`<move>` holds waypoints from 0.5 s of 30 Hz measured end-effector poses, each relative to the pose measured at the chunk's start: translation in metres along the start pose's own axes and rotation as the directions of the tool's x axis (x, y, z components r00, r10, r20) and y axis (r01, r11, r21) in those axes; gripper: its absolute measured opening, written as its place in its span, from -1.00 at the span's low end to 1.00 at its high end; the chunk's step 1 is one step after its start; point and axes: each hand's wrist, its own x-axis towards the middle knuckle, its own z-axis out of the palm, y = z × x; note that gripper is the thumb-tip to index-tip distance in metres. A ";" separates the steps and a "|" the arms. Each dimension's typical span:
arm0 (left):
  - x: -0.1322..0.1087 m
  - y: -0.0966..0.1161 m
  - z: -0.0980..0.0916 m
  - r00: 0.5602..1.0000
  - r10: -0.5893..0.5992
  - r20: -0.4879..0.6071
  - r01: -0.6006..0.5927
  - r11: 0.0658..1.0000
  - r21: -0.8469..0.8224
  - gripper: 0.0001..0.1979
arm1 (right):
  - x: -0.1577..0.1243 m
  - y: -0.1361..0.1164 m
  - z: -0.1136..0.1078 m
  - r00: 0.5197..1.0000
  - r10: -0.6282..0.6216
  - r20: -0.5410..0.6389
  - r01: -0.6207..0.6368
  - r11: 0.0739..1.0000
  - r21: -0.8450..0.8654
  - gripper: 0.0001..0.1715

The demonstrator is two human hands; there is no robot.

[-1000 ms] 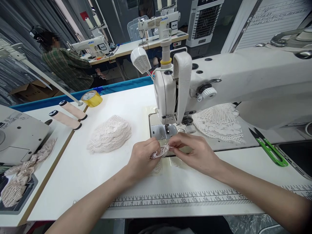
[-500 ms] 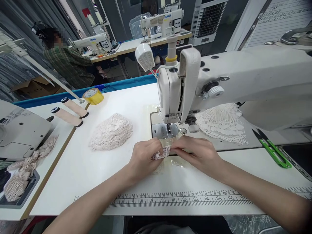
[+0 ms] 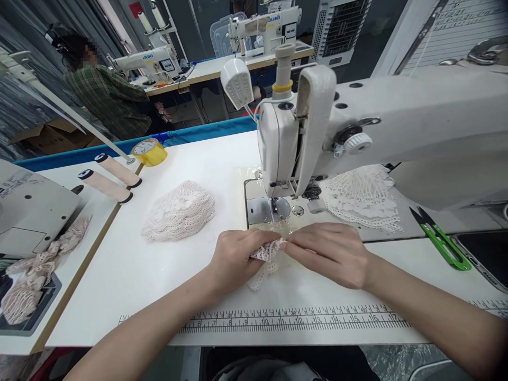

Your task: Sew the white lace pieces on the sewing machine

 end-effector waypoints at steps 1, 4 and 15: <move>0.000 0.000 0.000 1.000 0.023 -0.001 -0.023 0.999 0.034 -0.68 | 0.003 -0.001 0.000 1.000 -0.019 -0.013 0.019 0.999 -0.031 -0.72; -0.001 0.000 0.001 0.997 0.080 -0.001 -0.080 0.990 0.117 -0.64 | 0.010 -0.002 0.001 0.999 -0.018 -0.026 0.014 0.990 -0.139 -0.85; -0.002 -0.003 0.004 0.996 0.092 0.004 -0.092 0.984 0.150 -0.67 | 0.009 -0.002 0.002 0.998 -0.056 -0.015 0.052 0.982 -0.181 -0.88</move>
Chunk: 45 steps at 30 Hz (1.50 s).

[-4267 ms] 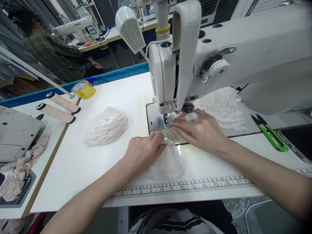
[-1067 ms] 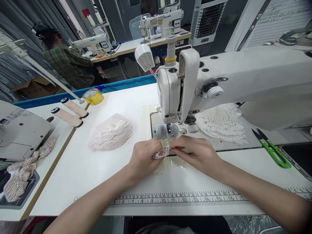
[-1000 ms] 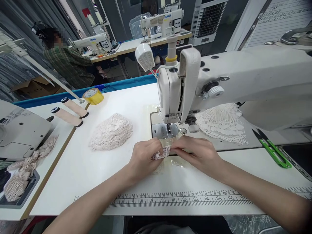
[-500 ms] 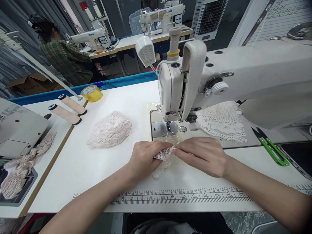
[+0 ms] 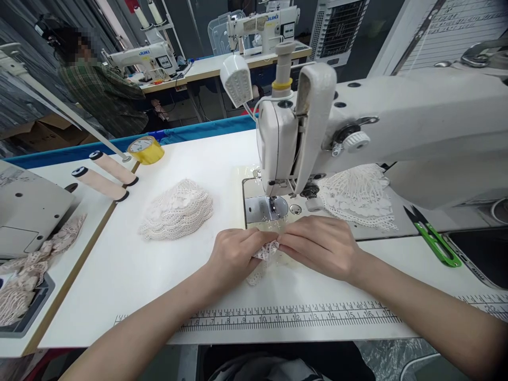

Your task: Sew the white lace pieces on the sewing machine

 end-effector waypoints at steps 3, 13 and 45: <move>0.001 0.002 -0.002 0.999 -0.049 0.018 0.050 0.997 -0.054 -0.64 | 0.000 -0.001 -0.003 1.000 -0.028 -0.008 0.027 0.999 -0.019 -0.83; 0.008 0.006 -0.004 0.806 -0.406 0.430 0.519 0.834 -0.187 -0.85 | 0.004 0.000 0.003 0.968 0.188 0.165 -0.215 0.963 0.165 -0.85; 0.006 0.004 0.012 0.965 -0.056 0.255 -0.050 0.920 0.389 -0.73 | -0.004 0.007 0.012 0.904 0.272 0.329 -0.112 0.895 -0.432 -0.73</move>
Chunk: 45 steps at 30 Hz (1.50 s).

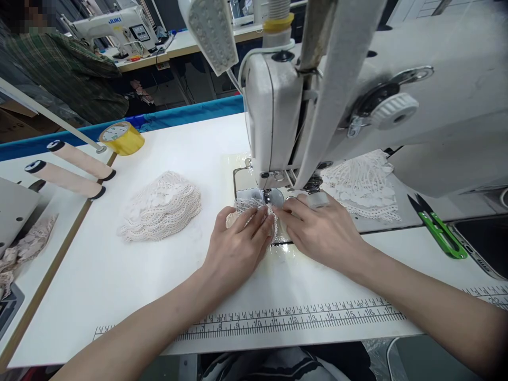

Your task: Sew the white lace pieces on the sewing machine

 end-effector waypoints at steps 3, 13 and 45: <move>0.001 -0.001 0.002 1.000 -0.007 0.000 0.007 1.000 -0.010 -0.73 | 0.000 0.001 0.001 1.000 -0.004 0.014 0.004 1.000 -0.027 -0.73; 0.003 -0.003 0.004 1.000 -0.016 -0.022 0.015 1.000 -0.027 -0.73 | -0.003 0.002 0.004 1.000 -0.008 0.022 0.009 0.999 -0.052 -0.68; 0.002 -0.006 -0.012 0.999 0.021 0.028 -0.016 0.983 -0.185 -0.83 | 0.002 0.003 -0.005 0.995 -0.058 -0.078 0.064 0.995 0.077 -0.69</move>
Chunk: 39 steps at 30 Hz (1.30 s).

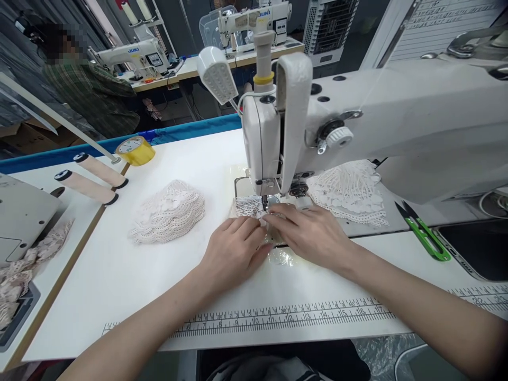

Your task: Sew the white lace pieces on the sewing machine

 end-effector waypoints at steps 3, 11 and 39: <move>-0.002 0.007 -0.010 0.981 -0.070 0.179 0.075 0.997 -0.016 -0.79 | 0.000 0.001 0.001 0.999 -0.034 0.015 0.033 0.997 0.067 -0.74; -0.001 0.013 -0.001 0.975 -0.141 0.171 0.123 0.986 0.115 -0.78 | -0.001 0.001 0.008 0.997 -0.073 0.006 0.072 0.991 0.112 -0.77; 0.020 -0.031 0.000 0.979 -0.103 0.175 0.129 0.981 -0.144 -0.76 | -0.003 0.003 0.009 0.978 0.204 -0.054 -0.173 0.922 0.347 -0.77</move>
